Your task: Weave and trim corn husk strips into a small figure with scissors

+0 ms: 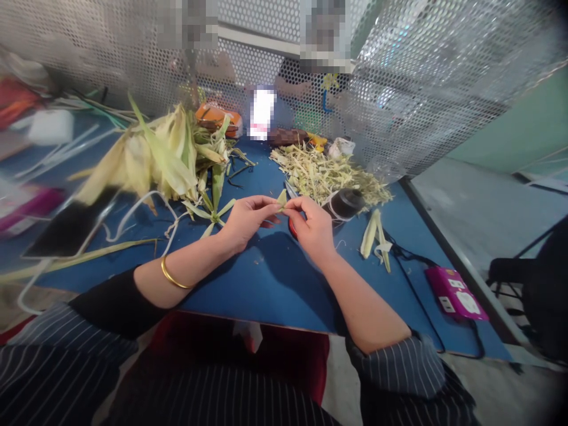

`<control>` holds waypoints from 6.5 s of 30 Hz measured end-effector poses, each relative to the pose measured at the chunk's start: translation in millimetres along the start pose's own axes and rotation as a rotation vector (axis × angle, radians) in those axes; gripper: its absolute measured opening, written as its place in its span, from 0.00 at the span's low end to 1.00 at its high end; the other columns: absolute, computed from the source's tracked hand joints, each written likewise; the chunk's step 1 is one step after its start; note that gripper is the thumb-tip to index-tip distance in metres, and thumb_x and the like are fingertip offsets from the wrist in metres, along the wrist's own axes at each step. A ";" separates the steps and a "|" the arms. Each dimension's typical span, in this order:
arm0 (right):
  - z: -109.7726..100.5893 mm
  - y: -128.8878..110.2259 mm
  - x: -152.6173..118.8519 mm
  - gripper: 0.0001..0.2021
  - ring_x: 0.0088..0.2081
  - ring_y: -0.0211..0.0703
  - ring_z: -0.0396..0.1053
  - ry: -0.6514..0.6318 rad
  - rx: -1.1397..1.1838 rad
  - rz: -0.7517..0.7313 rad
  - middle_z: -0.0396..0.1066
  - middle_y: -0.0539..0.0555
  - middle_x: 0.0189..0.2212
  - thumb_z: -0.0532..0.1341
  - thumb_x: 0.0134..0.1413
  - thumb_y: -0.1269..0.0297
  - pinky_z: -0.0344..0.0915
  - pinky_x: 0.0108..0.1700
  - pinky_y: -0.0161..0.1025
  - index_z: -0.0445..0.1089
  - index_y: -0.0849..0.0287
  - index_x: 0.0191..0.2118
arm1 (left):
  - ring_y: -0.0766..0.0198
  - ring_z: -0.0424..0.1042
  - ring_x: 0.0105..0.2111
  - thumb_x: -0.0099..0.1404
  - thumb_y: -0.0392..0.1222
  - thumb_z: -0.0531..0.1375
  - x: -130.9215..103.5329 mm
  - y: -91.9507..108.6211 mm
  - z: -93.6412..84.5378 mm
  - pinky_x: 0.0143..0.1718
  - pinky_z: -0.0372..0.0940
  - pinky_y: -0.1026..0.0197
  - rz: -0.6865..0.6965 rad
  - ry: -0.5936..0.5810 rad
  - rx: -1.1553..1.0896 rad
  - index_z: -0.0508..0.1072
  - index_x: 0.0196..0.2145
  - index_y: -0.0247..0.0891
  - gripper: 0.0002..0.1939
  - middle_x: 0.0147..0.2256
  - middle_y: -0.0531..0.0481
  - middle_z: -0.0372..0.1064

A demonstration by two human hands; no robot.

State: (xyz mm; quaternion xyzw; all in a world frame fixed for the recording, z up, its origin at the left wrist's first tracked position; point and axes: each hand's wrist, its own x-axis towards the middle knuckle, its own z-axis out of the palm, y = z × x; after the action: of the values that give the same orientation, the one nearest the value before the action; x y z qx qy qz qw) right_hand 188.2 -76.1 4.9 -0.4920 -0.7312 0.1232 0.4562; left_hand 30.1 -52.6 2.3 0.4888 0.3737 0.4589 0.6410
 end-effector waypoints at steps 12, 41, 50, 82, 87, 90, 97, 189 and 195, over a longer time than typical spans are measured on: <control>5.6 0.7 2.1 0.09 0.30 0.39 0.70 0.072 0.362 0.270 0.71 0.49 0.27 0.64 0.47 0.70 0.66 0.35 0.39 0.65 0.56 0.35 | 0.67 0.72 0.26 0.55 0.41 0.63 -1.4 -4.5 2.5 0.32 0.68 0.64 0.215 0.067 0.177 0.78 0.31 0.34 0.08 0.27 0.49 0.75; 3.8 -1.7 0.0 0.03 0.30 0.37 0.65 0.058 0.150 0.116 0.70 0.48 0.27 0.62 0.53 0.67 0.62 0.36 0.37 0.70 0.57 0.30 | 0.69 0.70 0.29 0.51 0.38 0.66 -1.6 0.0 2.1 0.32 0.64 0.66 -0.022 0.046 -0.085 0.75 0.28 0.34 0.06 0.27 0.51 0.71; 8.2 -0.3 -0.5 0.05 0.31 0.37 0.68 0.121 0.303 0.252 0.71 0.49 0.29 0.64 0.49 0.68 0.64 0.35 0.37 0.67 0.58 0.33 | 0.68 0.71 0.28 0.50 0.39 0.67 -2.7 -3.6 5.0 0.38 0.66 0.61 -0.005 0.049 -0.112 0.76 0.28 0.33 0.07 0.27 0.50 0.73; 6.9 -0.1 -0.5 0.06 0.28 0.38 0.68 0.047 0.282 0.254 0.71 0.49 0.25 0.64 0.49 0.63 0.65 0.33 0.38 0.68 0.57 0.32 | 0.67 0.68 0.26 0.53 0.42 0.64 -1.5 -2.6 5.0 0.32 0.63 0.63 0.187 0.130 0.211 0.76 0.26 0.36 0.06 0.24 0.50 0.72; 3.2 0.1 3.0 0.09 0.27 0.38 0.71 -0.121 0.497 0.412 0.72 0.49 0.24 0.66 0.45 0.61 0.68 0.34 0.39 0.69 0.59 0.32 | 0.67 0.66 0.25 0.53 0.41 0.64 -0.6 3.3 -1.9 0.29 0.58 0.64 0.288 0.098 0.511 0.78 0.25 0.38 0.05 0.24 0.51 0.73; 1.3 -0.3 3.7 0.06 0.26 0.38 0.70 -0.143 0.477 0.417 0.71 0.49 0.22 0.65 0.45 0.63 0.68 0.32 0.38 0.69 0.59 0.27 | 0.67 0.66 0.25 0.54 0.43 0.65 0.8 5.5 -3.5 0.30 0.59 0.64 0.284 0.082 0.491 0.78 0.26 0.37 0.07 0.24 0.51 0.72; 14.8 -0.4 0.1 0.06 0.27 0.39 0.70 0.112 0.579 0.417 0.71 0.49 0.23 0.64 0.47 0.62 0.69 0.35 0.39 0.69 0.59 0.28 | 0.67 0.72 0.30 0.48 0.47 0.69 1.2 -3.6 5.0 0.38 0.65 0.62 0.030 0.056 -0.019 0.77 0.31 0.35 0.15 0.29 0.49 0.75; -9.4 -5.0 -2.2 0.20 0.29 0.43 0.69 -0.223 0.101 0.373 0.72 0.51 0.28 0.65 0.46 0.52 0.66 0.33 0.38 0.73 0.59 0.44 | 0.67 0.73 0.25 0.50 0.35 0.68 30.6 3.5 -22.6 0.32 0.68 0.63 -0.070 0.393 -0.357 0.76 0.27 0.32 0.06 0.24 0.49 0.73; -20.3 1.2 3.5 0.27 0.25 0.38 0.63 -0.206 0.146 0.441 0.66 0.48 0.26 0.65 0.44 0.50 0.63 0.29 0.37 0.67 0.59 0.49 | 0.63 0.76 0.32 0.49 0.38 0.69 25.6 6.5 -21.0 0.34 0.67 0.63 -0.055 0.307 -0.311 0.75 0.30 0.35 0.09 0.32 0.45 0.76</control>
State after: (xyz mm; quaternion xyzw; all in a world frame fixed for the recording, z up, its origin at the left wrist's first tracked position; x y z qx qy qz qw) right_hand 204.7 -78.0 17.3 -0.5901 -0.6379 0.3219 0.3758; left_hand 16.8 -21.6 2.7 0.2978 0.4049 0.5624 0.6566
